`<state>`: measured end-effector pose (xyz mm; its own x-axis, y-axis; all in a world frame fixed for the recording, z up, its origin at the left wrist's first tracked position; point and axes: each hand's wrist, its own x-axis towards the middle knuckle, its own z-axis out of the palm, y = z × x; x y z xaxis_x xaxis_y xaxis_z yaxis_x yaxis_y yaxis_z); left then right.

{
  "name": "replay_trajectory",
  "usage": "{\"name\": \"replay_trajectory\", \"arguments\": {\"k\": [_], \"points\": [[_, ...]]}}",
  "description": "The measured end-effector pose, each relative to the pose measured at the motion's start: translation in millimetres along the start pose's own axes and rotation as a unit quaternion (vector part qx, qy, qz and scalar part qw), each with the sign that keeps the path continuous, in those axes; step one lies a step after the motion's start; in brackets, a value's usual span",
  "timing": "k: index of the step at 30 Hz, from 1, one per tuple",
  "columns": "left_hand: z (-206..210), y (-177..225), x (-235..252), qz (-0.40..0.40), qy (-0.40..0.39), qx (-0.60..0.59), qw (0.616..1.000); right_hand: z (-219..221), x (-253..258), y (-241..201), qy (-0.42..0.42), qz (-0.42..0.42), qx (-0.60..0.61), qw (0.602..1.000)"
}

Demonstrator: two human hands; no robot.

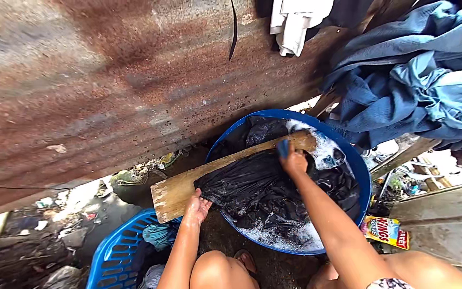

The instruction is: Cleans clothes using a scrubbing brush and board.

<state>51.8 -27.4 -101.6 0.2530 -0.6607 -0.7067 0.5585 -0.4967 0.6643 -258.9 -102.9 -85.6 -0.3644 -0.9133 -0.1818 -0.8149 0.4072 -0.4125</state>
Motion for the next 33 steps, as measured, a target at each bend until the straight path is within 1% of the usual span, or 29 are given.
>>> {"name": "replay_trajectory", "arguments": {"k": [1, 2, 3, 5, 6, 7, 8, 9, 10, 11, 13, 14, 15, 16, 17, 18, 19, 20, 21, 22, 23, 25, 27, 28, 29, 30, 31, 32, 33], "points": [[-0.4, 0.6, -0.3, -0.002, -0.001, 0.004, 1.000, -1.0, 4.8, -1.1, 0.011, 0.039, 0.017, 0.999], [-0.6, 0.9, 0.1, -0.004, -0.002, 0.007, 1.000, 6.4, -4.8, -16.4, 0.021, 0.041, 0.038, 0.998], [-0.8, 0.5, -0.1, -0.006, -0.004, 0.009, 1.000, 21.6, -30.2, -42.8, 0.019, 0.008, 0.056, 0.998], [-1.2, 0.0, -1.3, 0.002, -0.007, 0.008, 1.000, 65.6, -108.1, -106.4, -0.036, -0.133, 0.107, 0.985], [-1.9, -0.3, -1.6, 0.017, -0.001, 0.005, 1.000, 81.1, -142.0, -131.0, -0.101, -0.198, 0.116, 0.968], [-2.5, 0.8, -3.8, 0.028, 0.002, 0.004, 1.000, 83.9, -158.2, -142.6, -0.159, -0.243, 0.099, 0.952], [-4.1, 0.7, -4.9, 0.022, 0.007, 0.007, 1.000, 77.9, -155.3, -137.7, -0.181, -0.259, 0.077, 0.946], [-6.7, 0.6, -5.9, 0.009, 0.001, 0.011, 1.000, 69.9, -136.3, -118.8, -0.177, -0.241, 0.055, 0.953], [-6.5, 2.0, -4.3, 0.000, 0.000, 0.014, 1.000, 59.7, -105.9, -91.0, -0.145, -0.208, 0.039, 0.966], [-4.5, 3.6, -2.1, -0.004, 0.001, 0.012, 1.000, 45.5, -70.9, -60.0, -0.091, -0.164, 0.027, 0.982], [-1.8, 2.6, -0.6, -0.007, 0.001, 0.010, 1.000, 7.1, -14.2, -7.8, -0.020, -0.037, 0.019, 0.999], [-2.3, 3.1, -0.4, -0.008, -0.001, 0.011, 1.000, -2.4, 1.9, 4.8, 0.003, 0.021, 0.032, 0.999], [-2.9, 3.1, 0.3, -0.009, -0.002, 0.011, 1.000, -2.6, 5.7, 2.3, 0.020, 0.058, 0.053, 0.997], [-3.2, 2.9, 0.5, -0.013, -0.003, 0.009, 1.000, 6.2, -5.2, -14.6, 0.032, 0.055, 0.070, 0.996], [-3.7, 2.8, 0.2, -0.016, -0.003, 0.007, 1.000, 25.5, -31.8, -41.7, 0.028, 0.015, 0.075, 0.997], [-3.9, 2.9, 0.2, -0.018, -0.002, 0.004, 1.000, 50.4, -70.4, -74.0, -0.001, -0.047, 0.080, 0.996], [-4.2, 3.7, 0.1, -0.017, -0.003, 0.001, 1.000, 73.0, -109.7, -104.9, -0.049, -0.120, 0.085, 0.988], [-4.5, 4.8, -0.1, -0.012, -0.004, -0.003, 1.000, 85.0, -140.5, -126.5, -0.105, -0.181, 0.085, 0.974], [-5.1, 5.2, -0.7, -0.006, -0.003, -0.002, 1.000, 83.9, -153.0, -133.9, -0.151, -0.224, 0.067, 0.960], [-8.1, 3.7, -3.2, -0.008, -0.009, 0.000, 1.000, 76.6, -148.2, -125.9, -0.165, -0.235, 0.049, 0.957], [-10.2, 2.2, -4.4, -0.012, -0.009, 0.001, 1.000, 64.3, -129.5, -105.7, -0.157, -0.217, 0.032, 0.963], [-6.4, 5.5, -3.1, -0.016, -0.006, 0.004, 1.000, 28.4, -64.9, -47.7, -0.068, -0.138, 0.007, 0.988], [-4.8, 6.1, -3.2, -0.021, -0.003, 0.005, 1.000, -2.9, -4.8, 9.7, 0.011, -0.025, 0.000, 1.000], [-4.2, 5.8, -2.7, -0.020, 0.000, 0.007, 1.000, -9.2, 11.3, 23.0, 0.032, 0.033, 0.014, 0.999], [-3.4, 5.3, -2.0, -0.019, 0.003, 0.007, 1.000, -8.8, 14.2, 19.0, 0.045, 0.069, 0.025, 0.996], [-2.9, 5.1, -1.4, -0.018, 0.005, 0.006, 1.000, 0.4, 2.2, -0.3, 0.054, 0.065, 0.039, 0.996], [-2.3, 4.2, -1.3, -0.016, 0.006, 0.007, 1.000, 19.4, -26.6, -29.8, 0.050, 0.021, 0.056, 0.997], [-1.2, 3.1, -1.7, -0.012, 0.008, 0.009, 1.000, 44.5, -66.6, -65.2, 0.024, -0.050, 0.076, 0.996], [-0.9, 2.5, -2.6, -0.005, 0.011, 0.012, 1.000, 71.1, -107.9, -99.1, -0.022, -0.128, 0.101, 0.986]]}}
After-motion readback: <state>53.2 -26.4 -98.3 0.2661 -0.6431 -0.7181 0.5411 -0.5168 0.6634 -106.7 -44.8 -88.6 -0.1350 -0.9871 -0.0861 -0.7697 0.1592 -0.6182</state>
